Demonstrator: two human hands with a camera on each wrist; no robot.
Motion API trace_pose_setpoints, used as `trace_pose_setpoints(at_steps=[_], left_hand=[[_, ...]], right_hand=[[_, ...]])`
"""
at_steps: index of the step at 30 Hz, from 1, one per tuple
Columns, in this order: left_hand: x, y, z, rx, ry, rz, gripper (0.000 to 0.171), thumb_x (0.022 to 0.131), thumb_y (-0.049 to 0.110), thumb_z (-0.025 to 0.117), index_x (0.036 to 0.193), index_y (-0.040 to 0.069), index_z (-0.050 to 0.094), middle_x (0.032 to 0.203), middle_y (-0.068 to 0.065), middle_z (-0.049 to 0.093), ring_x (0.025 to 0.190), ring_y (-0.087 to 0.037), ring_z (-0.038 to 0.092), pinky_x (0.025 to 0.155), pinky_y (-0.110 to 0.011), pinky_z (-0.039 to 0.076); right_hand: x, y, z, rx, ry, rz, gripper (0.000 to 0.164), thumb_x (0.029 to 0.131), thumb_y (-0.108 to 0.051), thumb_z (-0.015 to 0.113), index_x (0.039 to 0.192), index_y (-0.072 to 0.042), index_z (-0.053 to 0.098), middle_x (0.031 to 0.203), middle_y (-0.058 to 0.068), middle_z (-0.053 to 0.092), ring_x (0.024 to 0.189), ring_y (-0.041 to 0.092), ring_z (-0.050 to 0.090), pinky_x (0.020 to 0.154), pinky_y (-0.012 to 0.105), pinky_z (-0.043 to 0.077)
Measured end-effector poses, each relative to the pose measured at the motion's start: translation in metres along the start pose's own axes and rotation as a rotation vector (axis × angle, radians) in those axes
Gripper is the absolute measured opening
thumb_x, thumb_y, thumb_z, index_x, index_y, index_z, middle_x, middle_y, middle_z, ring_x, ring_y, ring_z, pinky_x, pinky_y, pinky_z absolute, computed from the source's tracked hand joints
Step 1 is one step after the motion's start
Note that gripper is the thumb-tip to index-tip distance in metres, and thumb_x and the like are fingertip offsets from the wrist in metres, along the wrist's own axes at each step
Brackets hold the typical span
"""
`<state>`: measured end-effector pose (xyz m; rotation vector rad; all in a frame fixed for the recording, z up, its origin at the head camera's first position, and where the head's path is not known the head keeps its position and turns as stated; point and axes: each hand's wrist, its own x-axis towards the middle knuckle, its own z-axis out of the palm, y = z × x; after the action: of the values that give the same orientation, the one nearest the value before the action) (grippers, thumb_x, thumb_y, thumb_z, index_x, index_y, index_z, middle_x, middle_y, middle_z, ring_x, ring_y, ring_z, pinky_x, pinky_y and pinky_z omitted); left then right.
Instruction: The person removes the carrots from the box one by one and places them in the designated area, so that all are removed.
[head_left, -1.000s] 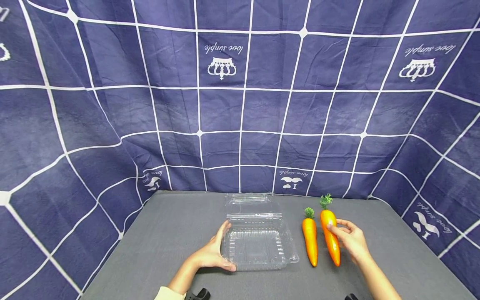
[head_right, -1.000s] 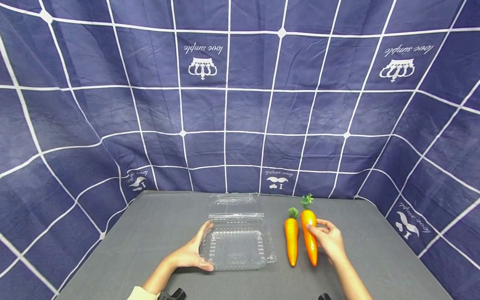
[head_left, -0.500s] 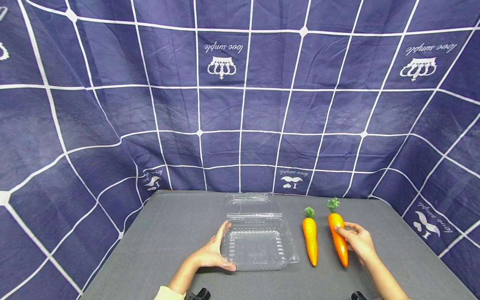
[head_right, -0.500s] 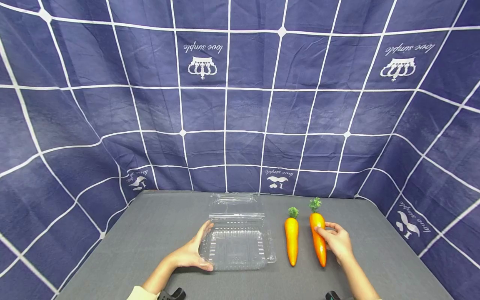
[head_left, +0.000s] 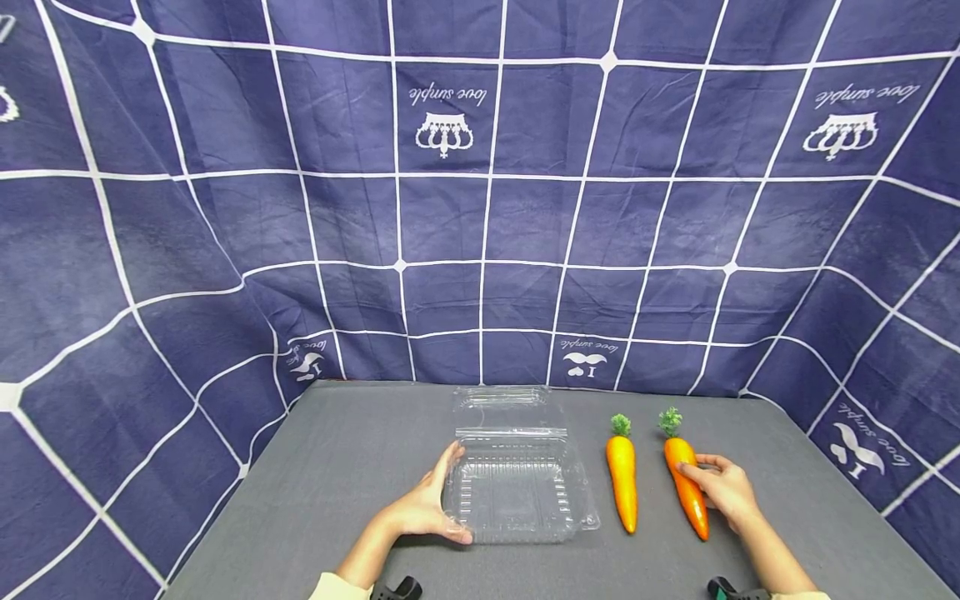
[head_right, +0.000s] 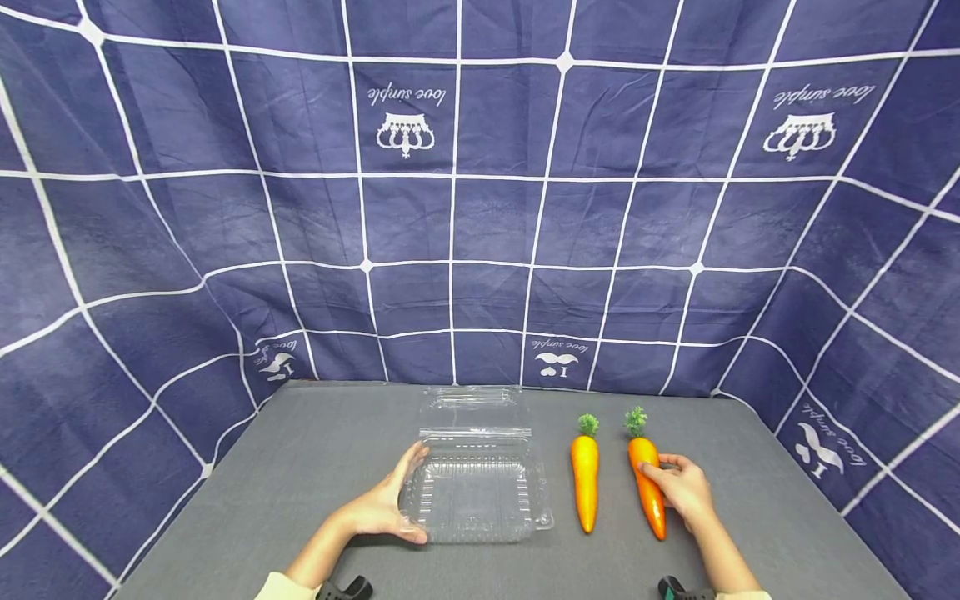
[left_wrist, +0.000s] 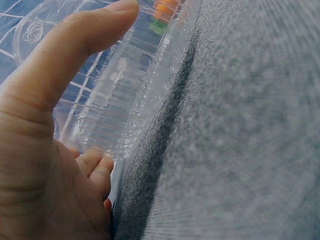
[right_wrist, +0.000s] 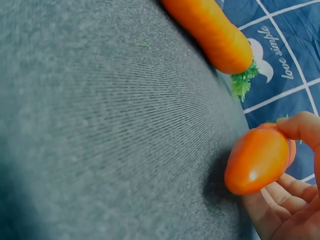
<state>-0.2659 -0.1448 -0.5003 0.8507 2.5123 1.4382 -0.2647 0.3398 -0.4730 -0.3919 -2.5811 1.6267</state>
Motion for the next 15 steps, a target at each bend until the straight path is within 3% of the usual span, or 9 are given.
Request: trace_pose_setpoints(at_steps=[9, 15], left_hand=[[-0.0005, 0.0017, 0.0010, -0.007, -0.008, -0.006, 0.138, 0.054, 0.022, 0.096, 0.154, 0.001, 0.003, 0.157, -0.019, 0.023, 0.141, -0.043, 0.022, 0.108, -0.064, 0.018], [0.0002, 0.0004, 0.0016, -0.020, -0.014, 0.004, 0.139, 0.054, 0.020, 0.096, 0.154, 0.000, 0.002, 0.157, -0.020, 0.022, 0.141, -0.042, 0.020, 0.109, -0.063, 0.017]], right_hand=[[0.0039, -0.0016, -0.0010, -0.177, 0.025, -0.027, 0.065, 0.087, -0.034, 0.070, 0.122, 0.017, 0.048, 0.089, 0.018, 0.066, 0.066, 0.015, 0.063, 0.057, 0.032, 0.056], [0.0043, 0.0010, -0.0055, -0.232, 0.016, -0.038, 0.061, 0.091, -0.034, 0.065, 0.119, 0.018, 0.051, 0.084, 0.013, 0.064, 0.069, 0.015, 0.060, 0.058, 0.031, 0.056]])
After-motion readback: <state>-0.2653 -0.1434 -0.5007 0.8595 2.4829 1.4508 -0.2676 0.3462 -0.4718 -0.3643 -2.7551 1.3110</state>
